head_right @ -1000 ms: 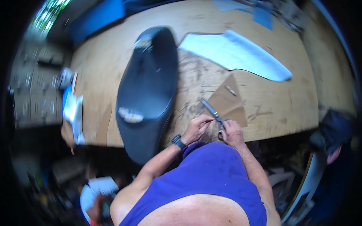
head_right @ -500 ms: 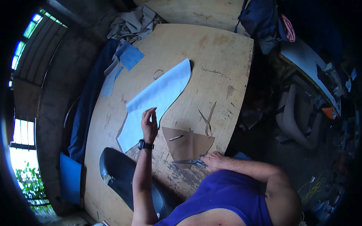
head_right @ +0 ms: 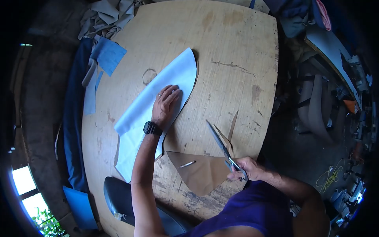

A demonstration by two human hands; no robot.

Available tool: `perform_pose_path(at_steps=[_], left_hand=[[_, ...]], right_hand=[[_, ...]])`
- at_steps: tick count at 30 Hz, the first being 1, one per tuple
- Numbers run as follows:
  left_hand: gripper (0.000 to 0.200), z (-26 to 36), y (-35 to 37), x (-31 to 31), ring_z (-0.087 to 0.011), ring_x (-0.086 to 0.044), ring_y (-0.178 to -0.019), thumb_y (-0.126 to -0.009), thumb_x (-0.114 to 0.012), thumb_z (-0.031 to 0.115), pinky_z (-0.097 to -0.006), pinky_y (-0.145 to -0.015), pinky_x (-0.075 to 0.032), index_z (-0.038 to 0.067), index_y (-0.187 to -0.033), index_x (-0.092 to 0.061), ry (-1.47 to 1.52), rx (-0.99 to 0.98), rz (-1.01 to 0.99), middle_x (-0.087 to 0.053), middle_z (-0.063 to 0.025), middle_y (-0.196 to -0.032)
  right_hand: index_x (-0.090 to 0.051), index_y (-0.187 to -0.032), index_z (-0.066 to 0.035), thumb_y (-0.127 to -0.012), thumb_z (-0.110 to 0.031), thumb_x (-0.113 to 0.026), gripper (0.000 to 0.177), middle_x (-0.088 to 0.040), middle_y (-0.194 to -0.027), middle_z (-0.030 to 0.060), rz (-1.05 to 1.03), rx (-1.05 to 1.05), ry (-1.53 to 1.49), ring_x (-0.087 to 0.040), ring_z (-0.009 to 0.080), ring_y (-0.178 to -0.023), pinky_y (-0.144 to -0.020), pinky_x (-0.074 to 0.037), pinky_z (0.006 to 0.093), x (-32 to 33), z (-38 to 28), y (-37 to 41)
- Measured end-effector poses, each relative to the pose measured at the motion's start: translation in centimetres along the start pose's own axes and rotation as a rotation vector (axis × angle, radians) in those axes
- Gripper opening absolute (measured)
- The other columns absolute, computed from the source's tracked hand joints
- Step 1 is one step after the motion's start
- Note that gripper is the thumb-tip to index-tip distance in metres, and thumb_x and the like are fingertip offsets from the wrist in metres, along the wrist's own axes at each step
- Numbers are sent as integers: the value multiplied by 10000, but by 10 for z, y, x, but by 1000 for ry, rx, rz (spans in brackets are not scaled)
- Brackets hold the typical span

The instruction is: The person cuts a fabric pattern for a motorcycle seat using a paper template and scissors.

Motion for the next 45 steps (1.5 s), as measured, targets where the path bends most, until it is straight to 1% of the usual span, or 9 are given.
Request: perform_pose_path(at_steps=[2, 4, 10, 21, 24, 27, 29, 31, 45], left_hand=[[309, 0, 4, 0, -321, -570, -1307, -943, -665, 49, -452, -1072, -492, 115, -1240, -716, 23, -10, -62, -667, -104, -1336], [301, -6, 5, -5, -319, -558, -1314, -943, -663, 65, -458, -1086, -475, 134, -1231, -718, 18, -18, -63, -651, -88, -1361], [290, -1, 1, -2, -315, -558, -1284, -942, -662, 88, -452, -1055, -458, 130, -1226, -705, 22, -34, -91, -653, -84, -1319], [286, -19, -40, -24, -303, -632, -826, -1000, -598, 159, -440, -729, -537, 76, -1265, -666, -57, -65, -38, -586, -124, -980], [250, -25, -46, -34, -295, -646, -871, -994, -609, 159, -437, -751, -549, 78, -1219, -682, -23, -9, -119, -597, -120, -1002], [231, -25, -46, -29, -291, -663, -922, -990, -615, 160, -430, -776, -563, 73, -1191, -689, 34, -95, 1, -636, -105, -1104], [226, -26, -47, -28, -290, -668, -954, -989, -616, 159, -426, -799, -569, 72, -1185, -689, 45, -105, 18, -645, -87, -1204], [236, -30, -48, -32, -289, -674, -994, -990, -612, 156, -419, -828, -577, 73, -1199, -683, 43, -123, 15, -634, -56, -1347], [260, -37, -45, -39, -274, -676, -1021, -992, -601, 169, -421, -859, -582, 126, -1227, -704, 31, -86, 20, -652, -22, -1324]], right_hand=[[-597, -866, -71, -892, -230, -843, 294, -623, -721, 0, 104, 78, -70, -597, 71, -596, -551, -481, 237, -1, 2, -19], [-582, -950, -60, -986, -428, -706, 389, -623, -749, 21, 60, 233, 66, -638, 89, -672, -547, -493, 239, -12, -11, -36], [-558, -983, -61, -1032, -562, -552, 503, -632, -792, 23, 225, 126, -53, -663, 93, -695, -536, -500, 226, -63, -21, -68], [-529, -986, -75, -1038, -635, -450, 568, -642, -758, 52, 300, 139, -156, -653, 103, -654, -530, -537, 242, -134, -23, -120], [-531, -1013, -70, -1036, -635, -456, 570, -638, -737, 49, 360, 174, -164, -651, 101, -635, -489, -522, 235, -137, -39, -137], [-535, -1023, -64, -1031, -641, -463, 581, -632, -717, 45, 448, 159, -128, -641, 97, -601, -449, -503, 227, -132, -53, -156], [-538, -1008, -57, -1030, -630, -473, 577, -613, -741, 56, 493, 143, -113, -672, 132, -667, -459, -504, 250, -127, -59, -166], [-551, -1060, -49, -1021, -656, -466, 614, -615, -718, 42, 520, 189, -118, -630, 101, -585, -434, -491, 227, -126, -63, -176], [-540, -900, -104, -966, -699, -548, 598, -582, -647, 15, 762, 265, -151, -626, 115, -529, -355, -394, 217, -90, -98, -209]])
Point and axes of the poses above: each hand's wrist, its own y-axis away from the middle knuckle, its own x-axis out of the back of the hand, z = x × y, the point moved 5 cm from there along -y, towards the middle knuckle
